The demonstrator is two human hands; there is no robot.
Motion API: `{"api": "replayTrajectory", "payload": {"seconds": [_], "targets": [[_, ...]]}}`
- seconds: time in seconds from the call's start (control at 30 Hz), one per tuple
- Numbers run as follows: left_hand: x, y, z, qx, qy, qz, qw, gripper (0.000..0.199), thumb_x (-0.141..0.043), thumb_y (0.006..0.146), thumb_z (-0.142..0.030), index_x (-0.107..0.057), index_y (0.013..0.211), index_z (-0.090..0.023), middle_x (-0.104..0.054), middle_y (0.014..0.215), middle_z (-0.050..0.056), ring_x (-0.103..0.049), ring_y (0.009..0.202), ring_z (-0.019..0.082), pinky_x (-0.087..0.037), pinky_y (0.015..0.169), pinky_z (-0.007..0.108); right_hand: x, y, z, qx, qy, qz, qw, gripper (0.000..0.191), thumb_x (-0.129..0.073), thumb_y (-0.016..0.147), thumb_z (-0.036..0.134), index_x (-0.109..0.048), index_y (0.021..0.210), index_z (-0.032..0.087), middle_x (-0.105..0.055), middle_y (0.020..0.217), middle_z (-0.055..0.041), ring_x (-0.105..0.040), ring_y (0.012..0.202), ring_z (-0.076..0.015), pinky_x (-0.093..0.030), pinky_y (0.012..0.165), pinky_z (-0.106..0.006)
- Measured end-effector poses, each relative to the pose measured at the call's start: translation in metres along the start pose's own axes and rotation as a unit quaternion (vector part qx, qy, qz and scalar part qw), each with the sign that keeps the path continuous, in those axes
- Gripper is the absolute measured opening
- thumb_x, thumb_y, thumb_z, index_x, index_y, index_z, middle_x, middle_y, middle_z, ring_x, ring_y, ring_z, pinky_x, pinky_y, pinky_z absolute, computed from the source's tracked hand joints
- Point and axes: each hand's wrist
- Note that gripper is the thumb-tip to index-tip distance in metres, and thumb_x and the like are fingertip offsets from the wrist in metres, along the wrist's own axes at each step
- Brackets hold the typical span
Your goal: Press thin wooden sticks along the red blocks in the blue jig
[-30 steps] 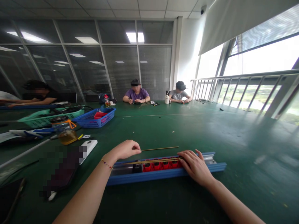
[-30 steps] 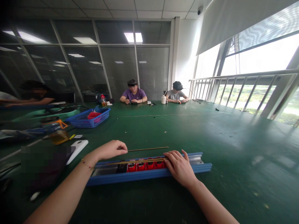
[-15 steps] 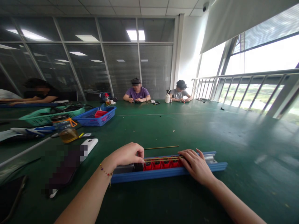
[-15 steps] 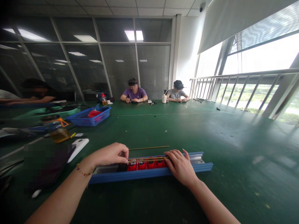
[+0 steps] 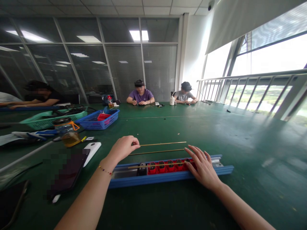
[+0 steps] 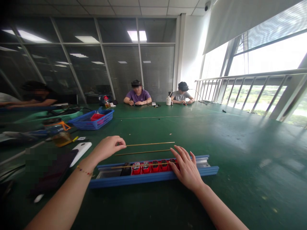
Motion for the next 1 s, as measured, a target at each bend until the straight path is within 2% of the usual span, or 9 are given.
{"api": "replayTrajectory", "payload": {"seconds": [0.2,0.37,0.47,0.6,0.73,0.87,1.0], "targets": [[-0.04,0.008,0.021,0.028,-0.001,0.091,0.995,0.015,-0.055,0.072,-0.034,-0.066,0.071,-0.024,-0.067,0.078,0.001,-0.06,0.072,0.015,-0.039,0.062,0.023,0.001,0.001,-0.001,0.011,0.007,0.009,1.0,0.044,-0.035,0.087,0.041,-0.034,0.13,0.03,-0.042,0.131,-0.0066,-0.036,0.119,-0.0246,-0.026,0.095,-0.047],[-0.065,0.007,0.028,0.042,0.014,0.107,0.993,0.011,-0.057,0.072,-0.031,-0.064,0.073,-0.022,-0.067,0.08,0.002,-0.06,0.072,0.015,-0.039,0.059,0.022,0.003,0.001,-0.002,0.009,0.016,0.031,0.999,0.041,-0.033,0.088,0.04,-0.038,0.127,0.03,-0.043,0.13,-0.0061,-0.037,0.118,-0.0238,-0.026,0.094,-0.049],[-0.072,0.007,0.028,0.053,0.025,0.104,0.993,0.01,-0.057,0.072,-0.029,-0.062,0.075,-0.021,-0.066,0.082,0.002,-0.06,0.074,0.015,-0.039,0.058,0.022,0.004,0.001,-0.002,0.013,0.021,0.03,0.999,0.039,-0.034,0.088,0.04,-0.04,0.125,0.031,-0.045,0.129,-0.0062,-0.039,0.117,-0.0237,-0.028,0.093,-0.049],[-0.064,0.008,0.019,0.058,0.003,0.091,0.994,0.016,-0.052,0.076,-0.034,-0.061,0.079,-0.021,-0.066,0.083,0.002,-0.06,0.075,0.016,-0.04,0.059,0.022,0.005,0.001,-0.002,0.016,0.028,0.029,0.999,0.037,-0.034,0.088,0.039,-0.043,0.123,0.031,-0.047,0.127,-0.0059,-0.041,0.115,-0.0231,-0.029,0.092,-0.048],[-0.035,0.002,-0.004,0.005,-0.065,0.099,0.993,0.029,-0.044,0.079,-0.044,-0.062,0.081,-0.021,-0.066,0.08,0.001,-0.059,0.072,0.015,-0.038,0.057,0.022,0.005,0.001,-0.002,0.018,0.032,0.036,0.999,0.036,-0.033,0.088,0.039,-0.045,0.121,0.031,-0.048,0.125,-0.0056,-0.041,0.115,-0.0228,-0.028,0.093,-0.049],[-0.012,-0.011,-0.031,-0.061,-0.11,0.175,0.976,0.03,-0.048,0.075,-0.048,-0.064,0.079,-0.024,-0.065,0.075,-0.001,-0.058,0.065,0.013,-0.036,0.052,0.021,0.005,0.002,-0.001,0.017,0.035,0.058,0.998,0.034,-0.031,0.089,0.039,-0.046,0.119,0.031,-0.049,0.124,-0.0049,-0.041,0.115,-0.0224,-0.026,0.093,-0.05],[-0.01,-0.02,-0.043,-0.086,-0.091,0.193,0.973,0.021,-0.057,0.07,-0.043,-0.065,0.074,-0.024,-0.065,0.078,-0.002,-0.058,0.068,0.013,-0.036,0.054,0.021,0.005,0.002,-0.001,0.02,0.038,0.062,0.997,0.033,-0.031,0.089,0.039,-0.047,0.118,0.032,-0.05,0.123,-0.004,-0.042,0.114,-0.0222,-0.026,0.093,-0.05]]}}
Point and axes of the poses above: each hand's wrist, its own y-axis towards the middle knuckle, its own x-axis out of the back of the hand, z = x × y
